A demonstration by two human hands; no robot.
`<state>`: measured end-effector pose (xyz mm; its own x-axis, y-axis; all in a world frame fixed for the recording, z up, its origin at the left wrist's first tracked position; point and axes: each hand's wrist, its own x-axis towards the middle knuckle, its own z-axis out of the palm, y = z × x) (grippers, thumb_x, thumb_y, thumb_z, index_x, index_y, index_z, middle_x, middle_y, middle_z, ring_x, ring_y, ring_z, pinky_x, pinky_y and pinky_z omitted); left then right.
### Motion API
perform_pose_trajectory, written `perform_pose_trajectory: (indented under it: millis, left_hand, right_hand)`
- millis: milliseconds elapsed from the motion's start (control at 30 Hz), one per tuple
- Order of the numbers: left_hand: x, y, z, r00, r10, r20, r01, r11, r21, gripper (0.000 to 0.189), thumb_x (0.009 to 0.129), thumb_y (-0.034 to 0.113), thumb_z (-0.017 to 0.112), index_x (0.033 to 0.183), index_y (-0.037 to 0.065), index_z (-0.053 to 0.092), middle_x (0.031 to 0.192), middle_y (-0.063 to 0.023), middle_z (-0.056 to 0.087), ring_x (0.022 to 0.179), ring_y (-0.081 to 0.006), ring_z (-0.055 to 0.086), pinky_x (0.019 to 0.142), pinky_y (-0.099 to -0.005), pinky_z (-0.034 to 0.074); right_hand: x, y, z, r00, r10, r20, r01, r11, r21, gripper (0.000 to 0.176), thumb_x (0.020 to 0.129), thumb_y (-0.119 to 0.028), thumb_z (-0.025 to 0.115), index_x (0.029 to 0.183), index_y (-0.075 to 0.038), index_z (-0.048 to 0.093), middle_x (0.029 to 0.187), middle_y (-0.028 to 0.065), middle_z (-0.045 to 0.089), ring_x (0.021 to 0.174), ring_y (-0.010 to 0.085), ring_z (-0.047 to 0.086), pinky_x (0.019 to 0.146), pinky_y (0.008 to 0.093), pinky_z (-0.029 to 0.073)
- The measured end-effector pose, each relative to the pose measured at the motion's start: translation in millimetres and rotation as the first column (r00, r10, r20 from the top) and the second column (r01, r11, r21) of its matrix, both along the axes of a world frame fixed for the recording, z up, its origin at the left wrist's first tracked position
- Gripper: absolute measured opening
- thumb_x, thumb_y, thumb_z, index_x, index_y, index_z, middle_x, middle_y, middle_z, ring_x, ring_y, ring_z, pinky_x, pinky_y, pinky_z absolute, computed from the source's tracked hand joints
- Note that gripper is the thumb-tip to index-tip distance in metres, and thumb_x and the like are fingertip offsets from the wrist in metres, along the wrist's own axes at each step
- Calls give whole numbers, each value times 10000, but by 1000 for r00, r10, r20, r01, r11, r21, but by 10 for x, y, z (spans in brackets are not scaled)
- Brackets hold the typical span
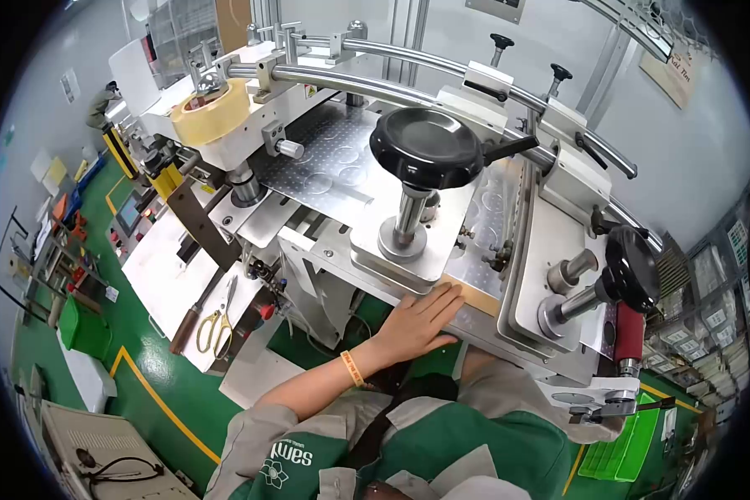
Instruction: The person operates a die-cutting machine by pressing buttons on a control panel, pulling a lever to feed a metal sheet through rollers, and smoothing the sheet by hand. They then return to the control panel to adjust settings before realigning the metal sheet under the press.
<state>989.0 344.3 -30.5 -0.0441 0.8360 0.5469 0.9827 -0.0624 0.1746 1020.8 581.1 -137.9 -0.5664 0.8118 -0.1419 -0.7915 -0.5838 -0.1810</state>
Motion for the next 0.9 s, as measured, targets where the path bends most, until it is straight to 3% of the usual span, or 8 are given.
perform_pose_trajectory:
  millis: [367,467,533,600,733,833,867,900]
  left_hand:
    - [-23,4,-72,994,-64,92,62,998,27,642,830,370,628,1340,40,422,1376,-112,445,1246,-262,448,1009,-386,361]
    - [-4,-49,-91,965,-153,213,128,983,129,607,841,319,636,1339,45,421,1359,-117,456,1236,-267,458,995,-393,378]
    - [-14,-234,-42,949,-190,252,147,973,179,568,846,236,645,1338,58,423,1344,-134,459,1224,-276,469,899,-395,459]
    - [-56,-524,19,900,-274,338,169,936,309,526,818,168,673,1289,34,479,1319,-153,487,1184,-296,506,881,-391,468]
    - [-234,-1694,112,885,-122,449,-50,934,353,423,752,34,689,1156,-7,573,1207,-186,583,1064,-327,588,895,-394,468]
    - [-309,-2863,134,850,180,495,-389,849,358,367,755,-17,666,1116,-10,599,1158,-173,616,1011,-318,613,844,-359,485]
    - [-296,-3297,68,802,328,499,-524,787,325,359,767,-24,644,1123,-10,598,1167,-178,612,1023,-321,611,860,-361,480]
    - [-266,-3708,31,739,412,533,-628,706,326,344,783,-22,627,1125,-12,598,1174,-182,608,1030,-324,609,878,-361,475]
  right_hand:
    - [-28,18,-175,982,51,182,-64,996,65,424,932,-400,511,1211,-83,552,1185,71,593,1064,222,571,912,356,450]
    - [161,-225,-370,905,149,399,-223,964,145,423,929,-399,518,1207,-82,555,1176,67,598,1052,217,578,906,352,454]
    - [316,-491,-546,765,219,605,-412,889,199,423,927,-398,522,1205,-82,556,1170,65,601,1045,214,582,902,350,456]
    - [473,-863,-705,531,272,802,-679,703,211,422,925,-398,527,1203,-81,558,1165,63,604,1037,211,587,897,347,459]
    - [731,-2030,-415,83,329,941,-977,212,12,414,887,-401,588,1134,-69,612,1046,48,653,925,165,626,821,308,484]
    - [794,-2727,-767,66,-94,993,-956,-290,36,417,930,-413,531,1087,-42,636,962,77,660,843,176,637,775,313,503]
    - [762,-2962,-784,160,-146,976,-940,-325,106,409,914,-396,552,1076,-32,644,907,66,667,817,155,633,752,290,496]
    - [696,-3240,-631,138,-189,972,-949,-307,74,407,906,-389,562,1082,-31,642,887,71,669,815,143,631,752,281,494]
